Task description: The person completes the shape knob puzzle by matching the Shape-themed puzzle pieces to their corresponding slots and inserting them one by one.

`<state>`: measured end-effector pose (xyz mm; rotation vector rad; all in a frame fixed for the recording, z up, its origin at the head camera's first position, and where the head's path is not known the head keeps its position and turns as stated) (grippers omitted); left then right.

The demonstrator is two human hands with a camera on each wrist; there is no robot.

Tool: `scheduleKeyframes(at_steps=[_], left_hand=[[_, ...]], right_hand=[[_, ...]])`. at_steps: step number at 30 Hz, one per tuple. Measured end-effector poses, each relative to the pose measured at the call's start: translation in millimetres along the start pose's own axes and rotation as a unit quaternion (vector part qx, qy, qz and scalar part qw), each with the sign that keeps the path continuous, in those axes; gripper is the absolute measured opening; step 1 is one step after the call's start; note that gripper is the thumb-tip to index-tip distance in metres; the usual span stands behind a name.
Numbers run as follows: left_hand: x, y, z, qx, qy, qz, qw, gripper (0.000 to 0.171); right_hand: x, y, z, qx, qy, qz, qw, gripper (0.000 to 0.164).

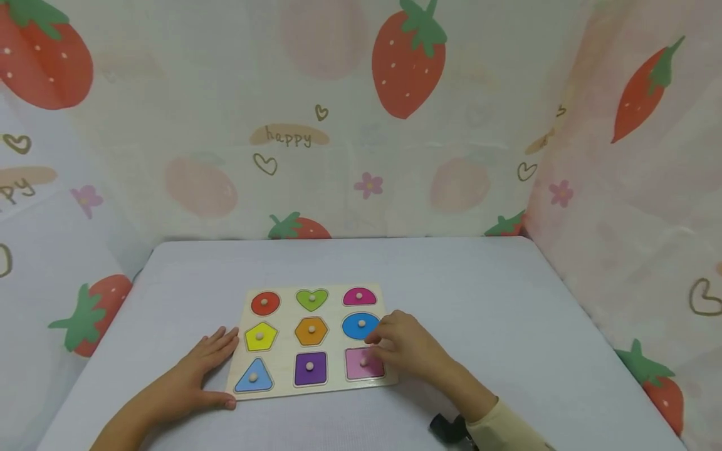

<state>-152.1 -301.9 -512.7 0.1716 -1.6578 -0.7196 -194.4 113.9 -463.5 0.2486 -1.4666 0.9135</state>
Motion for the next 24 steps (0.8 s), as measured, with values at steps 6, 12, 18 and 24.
scheduleKeyframes(at_steps=[6, 12, 18, 24], left_hand=[[1.0, 1.8, 2.6, 0.003, -0.004, 0.0, 1.0, 0.119], [3.4, 3.5, 0.8, -0.007, -0.003, 0.003, 1.0, 0.116], [14.4, 4.6, -0.6, -0.013, 0.007, 0.011, 0.9998, 0.108], [27.0, 11.9, -1.4, 0.017, -0.005, 0.041, 0.999, 0.099]], right_hand=[[21.3, 7.3, -14.0, 0.03, 0.028, -0.02, 0.999, 0.014], [35.6, 20.6, -33.3, 0.054, 0.077, -0.068, 0.993, 0.013], [43.5, 31.7, -49.1, 0.087, 0.123, -0.105, 0.983, 0.011], [47.7, 41.4, -60.7, 0.086, 0.128, -0.127, 0.98, 0.011]])
Point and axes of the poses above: each hand's wrist, its own z-axis towards the middle knuckle, its own x-axis out of the back of the hand, y = z × x, the point moved 2 cm from there along z, towards the middle knuckle, and after that the axes turned 7 degrees about x, right-handed, at the moved point
